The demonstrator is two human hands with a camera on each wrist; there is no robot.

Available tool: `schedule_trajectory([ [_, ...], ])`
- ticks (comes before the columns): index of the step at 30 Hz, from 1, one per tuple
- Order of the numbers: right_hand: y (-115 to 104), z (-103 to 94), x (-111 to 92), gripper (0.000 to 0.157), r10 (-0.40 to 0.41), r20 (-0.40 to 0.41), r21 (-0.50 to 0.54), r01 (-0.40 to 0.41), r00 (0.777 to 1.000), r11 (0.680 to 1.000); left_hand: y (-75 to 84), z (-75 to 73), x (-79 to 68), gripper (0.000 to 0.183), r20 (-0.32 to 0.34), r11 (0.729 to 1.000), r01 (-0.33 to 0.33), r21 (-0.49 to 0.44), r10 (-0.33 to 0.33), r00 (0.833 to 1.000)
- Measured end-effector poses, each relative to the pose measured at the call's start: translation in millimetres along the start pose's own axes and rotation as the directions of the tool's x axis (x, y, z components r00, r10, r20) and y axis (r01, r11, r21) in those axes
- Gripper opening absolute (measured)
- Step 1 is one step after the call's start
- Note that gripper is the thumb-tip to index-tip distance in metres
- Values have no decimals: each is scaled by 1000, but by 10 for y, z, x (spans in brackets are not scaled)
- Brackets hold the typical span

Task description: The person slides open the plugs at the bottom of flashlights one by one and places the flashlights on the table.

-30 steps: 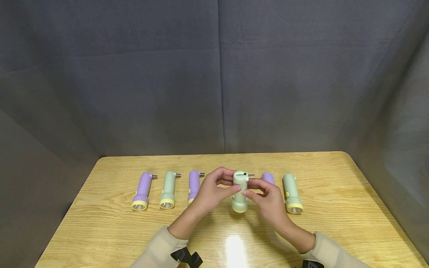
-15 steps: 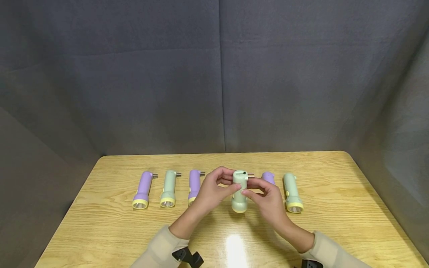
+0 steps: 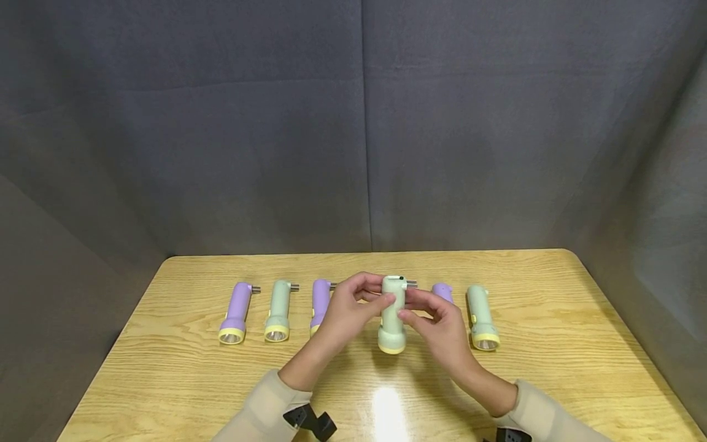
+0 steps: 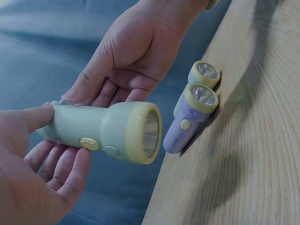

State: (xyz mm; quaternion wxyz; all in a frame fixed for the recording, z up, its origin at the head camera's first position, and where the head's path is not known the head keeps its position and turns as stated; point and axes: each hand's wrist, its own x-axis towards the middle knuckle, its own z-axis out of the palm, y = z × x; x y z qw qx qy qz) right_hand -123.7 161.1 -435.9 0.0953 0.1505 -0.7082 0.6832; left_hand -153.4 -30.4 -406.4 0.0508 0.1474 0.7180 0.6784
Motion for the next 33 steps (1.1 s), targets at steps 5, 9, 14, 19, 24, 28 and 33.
schedule_trajectory([
  [5, -14, -12, -23, 32, -33, 16, 43, 33, 999, 999, 18, 22, 26, 32, -65, 997, 52, -56, -56, 996],
  [9, -23, -28, -64, 33, -64, 47, 54, 62, 997, 997, 31, 32, 42, 33, -83, 992, 78, -101, -86, 993],
  [14, -1, -42, -127, 42, -141, 112, 63, 134, 984, 989, 38, 33, 55, 34, -99, 989, 90, -114, -101, 990],
  [19, 13, -39, -192, 54, -174, 168, 16, 174, 970, 985, 39, 24, 71, 33, -116, 985, 122, -122, -136, 984],
  [24, 13, -9, -235, 71, -205, 210, 4, 209, 956, 978, 48, 15, 80, 33, -131, 979, 150, -135, -168, 977],
  [28, 24, 14, -258, 79, -232, 219, -15, 241, 948, 970, 56, 14, 85, 34, -133, 977, 160, -141, -179, 975],
  [33, 19, 32, -284, 81, -199, 207, -55, 214, 958, 975, 51, 9, 90, 36, -133, 973, 181, -140, -199, 971],
])
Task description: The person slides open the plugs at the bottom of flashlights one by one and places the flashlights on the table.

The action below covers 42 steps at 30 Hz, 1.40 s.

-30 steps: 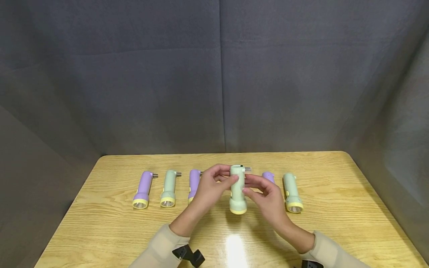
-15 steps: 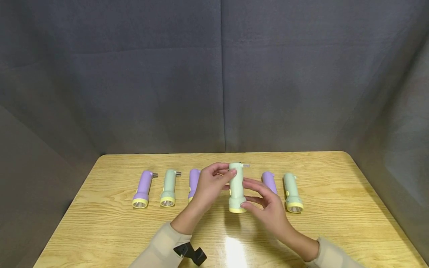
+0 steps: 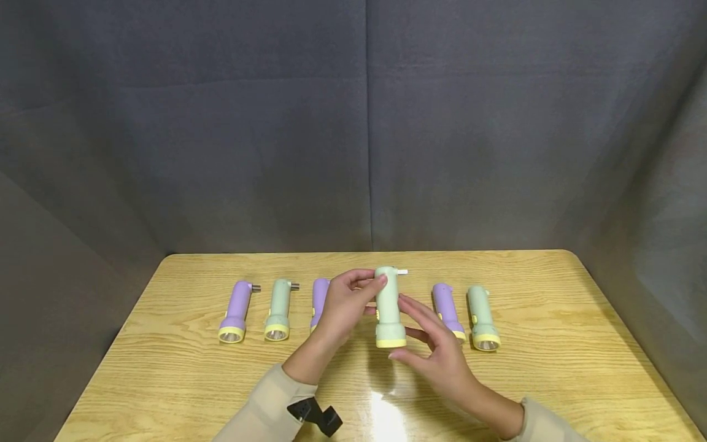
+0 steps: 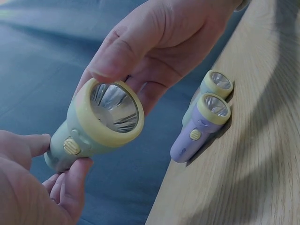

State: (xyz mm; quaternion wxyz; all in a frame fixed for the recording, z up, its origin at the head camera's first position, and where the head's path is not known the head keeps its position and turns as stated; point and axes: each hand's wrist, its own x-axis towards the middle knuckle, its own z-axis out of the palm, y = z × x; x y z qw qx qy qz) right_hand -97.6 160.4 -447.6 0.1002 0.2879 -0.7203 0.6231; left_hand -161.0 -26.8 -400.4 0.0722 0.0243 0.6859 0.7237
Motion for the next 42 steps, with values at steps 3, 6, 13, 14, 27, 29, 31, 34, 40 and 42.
schedule_trajectory([
  [3, -4, 10, -3, 79, 3, -14, -16, -3, 1000, 1000, -1, 2, 3, 36, 2, 1000, 7, 0, -7, 1000],
  [6, 1, 20, -7, 76, -8, -27, -36, 7, 1000, 999, -13, 2, 10, 36, 7, 1000, 9, 2, -9, 1000],
  [13, 23, -12, -22, 72, 38, -32, -36, -39, 999, 999, -84, -39, 12, 38, 54, 1000, -2, -23, 3, 999],
  [14, 25, -23, -19, 72, 46, -36, -34, -47, 998, 998, -95, -48, 7, 40, 73, 1000, -13, -28, 15, 997],
  [27, 21, -116, 33, 67, 128, -39, -10, -129, 991, 992, -168, -104, -40, 53, 269, 983, -164, 75, 139, 953],
  [29, 20, -115, 37, 66, 140, -29, 4, -140, 990, 990, -187, -97, -46, 53, 265, 983, -172, 68, 148, 953],
  [31, 21, -112, 44, 66, 150, -21, 18, -150, 988, 989, -205, -88, -52, 53, 255, 984, -169, 60, 149, 955],
  [34, 27, -105, 52, 65, 166, -11, 40, -166, 986, 985, -231, -75, -63, 51, 229, 984, -169, 56, 152, 961],
  [40, 45, -85, 79, 66, 207, -14, 48, -206, 978, 977, -272, -58, -76, 49, 190, 985, -164, 59, 151, 970],
  [42, 50, -78, 88, 67, 216, -12, 54, -215, 976, 975, -281, -57, -79, 48, 182, 985, -165, 57, 152, 971],
])
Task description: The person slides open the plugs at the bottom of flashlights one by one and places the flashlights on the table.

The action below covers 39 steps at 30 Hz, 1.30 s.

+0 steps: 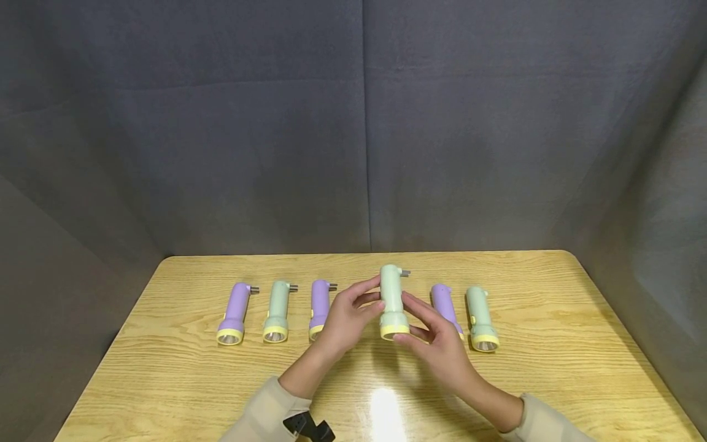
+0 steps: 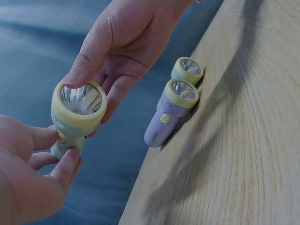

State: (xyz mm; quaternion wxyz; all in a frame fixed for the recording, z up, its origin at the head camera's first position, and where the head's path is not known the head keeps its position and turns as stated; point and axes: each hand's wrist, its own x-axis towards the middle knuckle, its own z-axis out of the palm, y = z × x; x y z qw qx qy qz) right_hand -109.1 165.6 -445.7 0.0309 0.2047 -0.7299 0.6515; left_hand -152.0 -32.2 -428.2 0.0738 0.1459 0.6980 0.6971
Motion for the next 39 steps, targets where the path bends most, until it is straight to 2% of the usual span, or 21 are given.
schedule_trajectory([
  [14, -9, 51, 55, 67, 23, -6, 39, -22, 1000, 999, -4, -15, -7, 48, -27, 1000, 6, 22, -5, 1000],
  [20, 42, 73, 89, 67, 55, 21, 75, -56, 998, 996, -51, -19, -26, 49, -27, 999, 11, 40, -10, 1000],
  [31, 157, 113, 176, 67, 112, 65, 74, -117, 992, 990, -219, 80, -17, 47, -151, 1000, 19, -6, -19, 988],
  [39, 271, 163, 207, 68, 161, 81, 69, -167, 984, 984, -316, 79, -26, 46, -208, 998, 64, -11, -65, 976],
])
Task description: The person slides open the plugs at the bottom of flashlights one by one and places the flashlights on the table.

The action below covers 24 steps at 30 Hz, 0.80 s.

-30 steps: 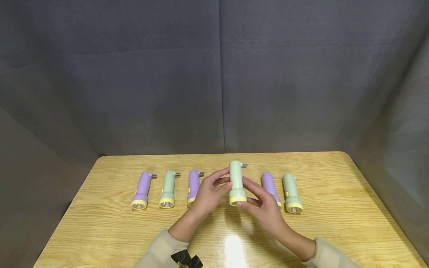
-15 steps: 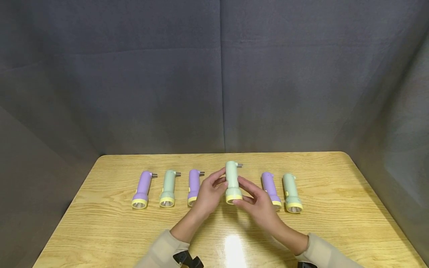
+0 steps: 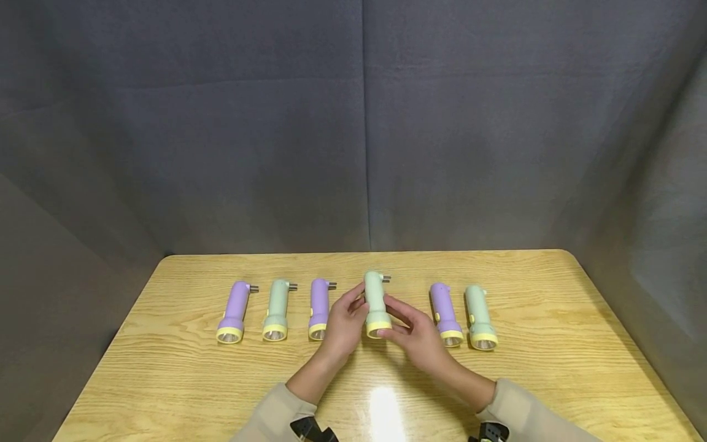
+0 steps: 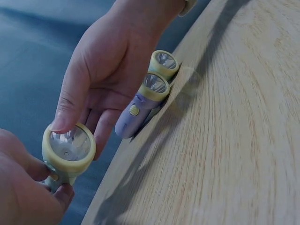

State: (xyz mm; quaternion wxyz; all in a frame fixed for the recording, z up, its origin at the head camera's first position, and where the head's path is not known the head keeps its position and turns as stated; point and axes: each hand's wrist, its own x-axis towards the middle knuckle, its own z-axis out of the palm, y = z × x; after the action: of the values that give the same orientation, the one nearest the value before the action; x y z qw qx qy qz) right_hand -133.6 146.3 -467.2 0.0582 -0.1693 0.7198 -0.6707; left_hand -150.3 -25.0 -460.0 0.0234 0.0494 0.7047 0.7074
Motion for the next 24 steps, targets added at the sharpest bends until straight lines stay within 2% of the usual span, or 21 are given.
schedule_trajectory([
  [14, 177, 10, 64, 67, 22, 52, -62, -19, 998, 998, -141, 8, 14, 46, -30, 998, 52, -24, -52, 998],
  [24, 257, 19, 95, 66, 48, 49, -81, -44, 998, 996, -199, 57, 54, 44, -97, 994, 103, -21, -104, 990],
])
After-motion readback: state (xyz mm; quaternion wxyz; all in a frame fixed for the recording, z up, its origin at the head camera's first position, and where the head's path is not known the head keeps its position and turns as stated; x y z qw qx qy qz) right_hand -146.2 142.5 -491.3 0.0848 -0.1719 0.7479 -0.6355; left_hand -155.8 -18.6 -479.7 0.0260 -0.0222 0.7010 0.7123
